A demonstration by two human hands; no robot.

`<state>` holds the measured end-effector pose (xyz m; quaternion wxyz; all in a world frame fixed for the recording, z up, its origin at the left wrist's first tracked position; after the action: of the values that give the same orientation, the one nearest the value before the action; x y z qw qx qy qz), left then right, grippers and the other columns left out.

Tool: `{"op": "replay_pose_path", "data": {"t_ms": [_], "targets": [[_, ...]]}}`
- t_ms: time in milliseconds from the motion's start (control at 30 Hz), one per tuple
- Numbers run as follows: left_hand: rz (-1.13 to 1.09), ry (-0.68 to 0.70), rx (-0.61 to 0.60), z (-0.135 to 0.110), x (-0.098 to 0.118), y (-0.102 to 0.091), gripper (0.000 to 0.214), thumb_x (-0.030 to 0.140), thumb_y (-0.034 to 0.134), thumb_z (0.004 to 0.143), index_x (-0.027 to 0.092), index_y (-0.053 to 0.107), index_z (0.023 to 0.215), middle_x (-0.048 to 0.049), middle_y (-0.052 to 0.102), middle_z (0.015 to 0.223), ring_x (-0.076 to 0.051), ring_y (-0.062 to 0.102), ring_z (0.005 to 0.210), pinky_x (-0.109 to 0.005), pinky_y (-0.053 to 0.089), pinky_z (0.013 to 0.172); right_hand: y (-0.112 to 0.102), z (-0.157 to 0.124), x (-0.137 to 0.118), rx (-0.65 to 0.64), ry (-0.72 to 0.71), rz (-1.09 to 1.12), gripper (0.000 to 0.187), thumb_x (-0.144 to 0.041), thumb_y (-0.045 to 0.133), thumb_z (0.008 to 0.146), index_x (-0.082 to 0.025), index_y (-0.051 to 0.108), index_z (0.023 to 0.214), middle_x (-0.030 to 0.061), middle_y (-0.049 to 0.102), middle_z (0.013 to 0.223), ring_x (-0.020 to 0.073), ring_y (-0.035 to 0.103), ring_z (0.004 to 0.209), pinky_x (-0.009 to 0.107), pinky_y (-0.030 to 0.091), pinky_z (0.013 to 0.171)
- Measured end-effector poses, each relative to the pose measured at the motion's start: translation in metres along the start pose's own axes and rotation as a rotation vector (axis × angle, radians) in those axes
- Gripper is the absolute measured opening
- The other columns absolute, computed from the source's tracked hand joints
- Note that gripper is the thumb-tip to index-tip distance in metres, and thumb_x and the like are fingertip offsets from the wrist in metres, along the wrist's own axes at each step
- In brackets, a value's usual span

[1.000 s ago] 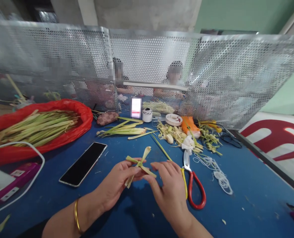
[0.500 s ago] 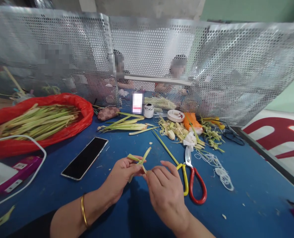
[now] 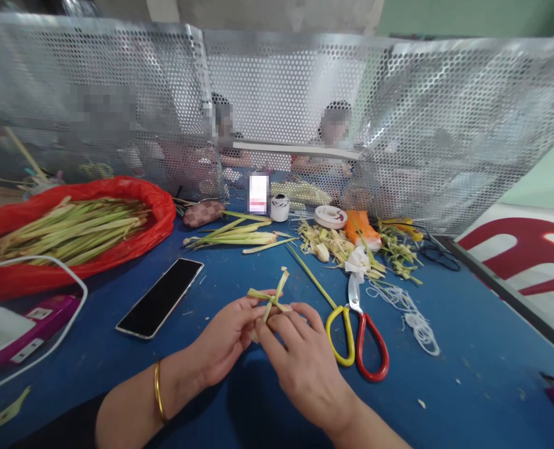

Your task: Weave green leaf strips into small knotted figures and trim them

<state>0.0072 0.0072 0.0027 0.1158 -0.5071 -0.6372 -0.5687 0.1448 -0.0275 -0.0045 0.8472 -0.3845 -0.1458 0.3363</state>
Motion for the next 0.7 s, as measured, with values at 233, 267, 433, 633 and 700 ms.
{"op": "replay_pose_path", "data": {"t_ms": [233, 267, 433, 633, 700], "targets": [[0.043, -0.027, -0.045, 0.000, -0.007, -0.003, 0.045, 0.021, 0.071, 0.073, 0.014, 0.055, 0.114, -0.0080, 0.071, 0.095, -0.014, 0.066, 0.082, -0.023, 0.046, 0.075, -0.001, 0.000, -0.001, -0.025, -0.044, -0.065, 0.028, -0.010, 0.039, 0.094, -0.020, 0.066, 0.099, 0.0036, 0.069, 0.084, 0.0191, 0.061, 0.082, 0.040, 0.033, 0.095], [0.040, -0.029, -0.043, 0.000, -0.007, -0.004, 0.046, 0.022, 0.072, 0.072, 0.014, 0.055, 0.114, -0.0079, 0.071, 0.095, -0.014, 0.066, 0.081, -0.023, 0.046, 0.075, -0.001, 0.000, 0.000, -0.029, -0.059, -0.071, 0.028, -0.010, 0.040, 0.093, -0.020, 0.066, 0.100, 0.0038, 0.068, 0.085, 0.0192, 0.062, 0.084, 0.040, 0.034, 0.095], [0.026, -0.026, -0.042, 0.000, -0.008, -0.004, 0.044, 0.021, 0.074, 0.070, 0.015, 0.058, 0.110, -0.0071, 0.070, 0.094, -0.016, 0.066, 0.083, -0.025, 0.046, 0.077, 0.001, -0.003, -0.001, -0.050, -0.135, -0.094, 0.027, -0.009, 0.041, 0.093, -0.015, 0.066, 0.101, 0.0056, 0.068, 0.083, 0.0199, 0.062, 0.087, 0.040, 0.034, 0.097], [0.074, 0.024, 0.002, 0.000, -0.007, -0.004, 0.040, 0.022, 0.079, 0.065, 0.013, 0.064, 0.102, -0.0057, 0.071, 0.090, -0.014, 0.064, 0.078, -0.027, 0.047, 0.077, -0.008, 0.002, 0.002, 0.065, 0.074, 0.073, 0.020, -0.010, 0.050, 0.090, -0.021, 0.066, 0.095, 0.0017, 0.071, 0.084, 0.0162, 0.063, 0.076, 0.041, 0.034, 0.095], [0.124, 0.040, 0.039, 0.000, -0.006, -0.004, 0.044, 0.024, 0.080, 0.063, 0.014, 0.066, 0.103, -0.0059, 0.071, 0.090, -0.016, 0.065, 0.079, -0.030, 0.048, 0.078, -0.013, 0.005, 0.004, 0.069, 0.152, 0.105, 0.019, -0.011, 0.052, 0.089, -0.023, 0.067, 0.092, 0.0002, 0.070, 0.080, 0.0155, 0.063, 0.073, 0.041, 0.035, 0.094]]}}
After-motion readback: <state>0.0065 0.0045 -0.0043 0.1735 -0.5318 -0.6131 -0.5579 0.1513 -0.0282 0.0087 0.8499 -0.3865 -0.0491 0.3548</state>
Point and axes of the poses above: each hand's wrist, its own z-axis towards the middle knuckle, its own y-axis out of the palm, x = y × z, the point moved 1 cm from there along z, towards the middle knuckle
